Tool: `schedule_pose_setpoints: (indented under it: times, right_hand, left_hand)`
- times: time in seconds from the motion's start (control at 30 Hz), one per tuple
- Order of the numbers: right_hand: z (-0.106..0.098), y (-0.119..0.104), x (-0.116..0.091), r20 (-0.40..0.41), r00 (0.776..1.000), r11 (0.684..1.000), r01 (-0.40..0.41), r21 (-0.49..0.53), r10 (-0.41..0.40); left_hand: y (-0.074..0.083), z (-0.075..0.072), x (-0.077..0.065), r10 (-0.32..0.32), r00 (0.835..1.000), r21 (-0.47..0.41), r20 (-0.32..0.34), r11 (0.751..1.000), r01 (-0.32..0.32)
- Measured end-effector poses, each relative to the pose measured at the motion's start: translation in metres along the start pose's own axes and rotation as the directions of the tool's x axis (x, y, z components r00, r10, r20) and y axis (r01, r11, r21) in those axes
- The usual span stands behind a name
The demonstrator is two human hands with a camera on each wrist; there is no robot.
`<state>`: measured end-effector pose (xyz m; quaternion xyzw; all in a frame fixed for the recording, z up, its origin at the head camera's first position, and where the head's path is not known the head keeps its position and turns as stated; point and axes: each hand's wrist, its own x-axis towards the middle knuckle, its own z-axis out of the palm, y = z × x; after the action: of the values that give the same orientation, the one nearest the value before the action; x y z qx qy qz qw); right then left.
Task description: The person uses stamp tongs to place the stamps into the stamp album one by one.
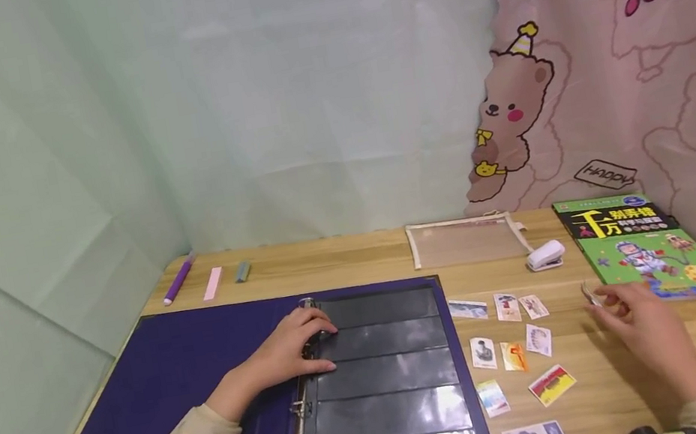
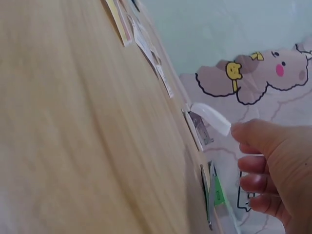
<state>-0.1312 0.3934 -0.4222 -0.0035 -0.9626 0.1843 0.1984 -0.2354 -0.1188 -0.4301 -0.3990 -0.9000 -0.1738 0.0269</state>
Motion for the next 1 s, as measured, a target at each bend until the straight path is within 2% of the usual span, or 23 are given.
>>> schedule_pose_setpoints:
  times: [0.13, 0.37, 0.6, 1.0]
  right_hand:
    - [0.0, 0.006, 0.0, 0.012, 0.999, 0.998, -0.044, -0.049, 0.045]
    - [0.003, 0.012, -0.002, 0.035, 0.998, 0.994, -0.049, -0.094, 0.053]
    - [0.007, 0.015, -0.002, 0.097, 0.99, 0.988, -0.086, -0.13, 0.099]
    - [0.01, 0.016, -0.003, 0.092, 0.99, 0.983, -0.087, -0.162, 0.103]
  left_hand:
    - [0.0, -0.002, 0.001, -0.001, 1.0, 0.008, -0.001, 1.0, 0.001]
    - [0.001, -0.004, 0.0, -0.013, 1.0, -0.001, 0.007, 1.0, 0.013]
    - [0.001, -0.005, 0.001, -0.007, 1.0, 0.007, 0.002, 1.0, 0.007]
    - [0.001, -0.002, 0.0, -0.016, 1.0, 0.003, 0.014, 1.0, 0.016]
